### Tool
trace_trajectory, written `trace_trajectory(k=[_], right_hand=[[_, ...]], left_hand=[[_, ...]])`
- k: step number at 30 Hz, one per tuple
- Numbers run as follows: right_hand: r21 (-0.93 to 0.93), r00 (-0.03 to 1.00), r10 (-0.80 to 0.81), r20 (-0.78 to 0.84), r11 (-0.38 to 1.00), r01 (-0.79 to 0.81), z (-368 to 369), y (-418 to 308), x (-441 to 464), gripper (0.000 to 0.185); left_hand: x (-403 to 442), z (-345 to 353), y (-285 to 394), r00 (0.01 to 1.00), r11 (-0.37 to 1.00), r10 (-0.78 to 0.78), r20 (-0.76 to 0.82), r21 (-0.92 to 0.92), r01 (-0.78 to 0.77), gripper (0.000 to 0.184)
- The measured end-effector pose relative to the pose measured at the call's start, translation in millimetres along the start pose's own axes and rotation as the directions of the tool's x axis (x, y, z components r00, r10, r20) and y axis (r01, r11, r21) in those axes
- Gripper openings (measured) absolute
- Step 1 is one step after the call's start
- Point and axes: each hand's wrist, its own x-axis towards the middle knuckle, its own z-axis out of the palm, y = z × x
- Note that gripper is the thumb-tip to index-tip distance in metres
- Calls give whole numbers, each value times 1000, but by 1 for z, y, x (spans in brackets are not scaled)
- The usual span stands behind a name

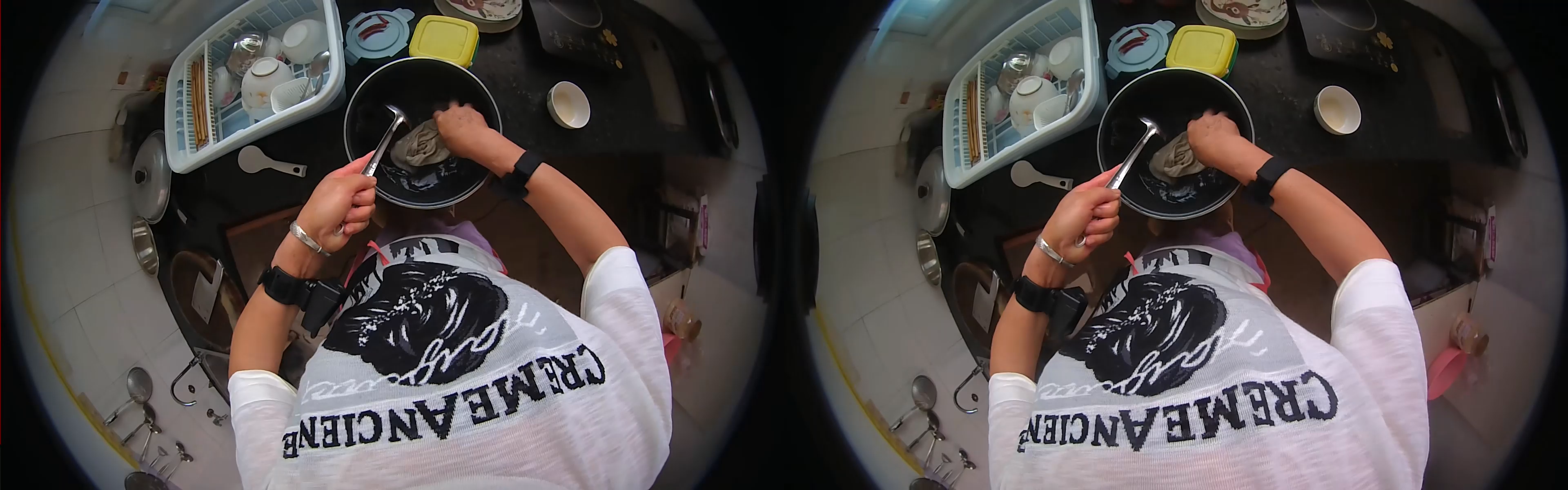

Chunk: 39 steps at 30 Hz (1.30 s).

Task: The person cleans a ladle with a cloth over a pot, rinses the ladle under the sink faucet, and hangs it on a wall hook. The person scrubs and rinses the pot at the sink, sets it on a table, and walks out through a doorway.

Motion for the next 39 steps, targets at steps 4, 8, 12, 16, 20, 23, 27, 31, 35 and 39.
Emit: trace_trajectory(k=[4,8,12,16,20,23,27,31,35,39], right_hand=[[19,912,-149,382,988,153,-5,9,10,22],[400,990,0,140,915,-56,-56,-12,-29,28],[702,986,36,-162,706,90,-52,-49,-55,31],[587,942,-62,-330,768,256,-20,-54,-59,27],[501,952,-52,-302,841,205,-7,-40,-47,31],[472,940,-30,-340,859,198,-8,-41,-51,29],[597,888,-119,-444,700,392,-15,-52,-65,23],[468,962,-52,-269,866,177,-21,-39,-45,22],[547,896,-169,-410,741,390,-18,-51,-64,19],[423,943,-65,-326,882,207,-26,-40,-45,19]], left_hand=[[7,-6,-6,1000,1000,0,4,-27,0,54],[13,-10,-9,1000,999,-1,3,-41,1,54],[15,4,-6,1000,1000,-20,5,-11,20,53],[12,12,-11,999,1000,-27,-33,12,27,51],[14,19,-16,997,999,-37,-63,12,38,54],[15,18,-12,1000,1000,-20,7,11,20,55],[7,14,-14,999,999,-49,9,24,49,54],[7,21,-14,999,999,-18,-49,34,20,55],[11,16,-11,1000,1000,-12,10,16,12,54],[8,23,-12,999,1000,-9,-35,12,9,54]])
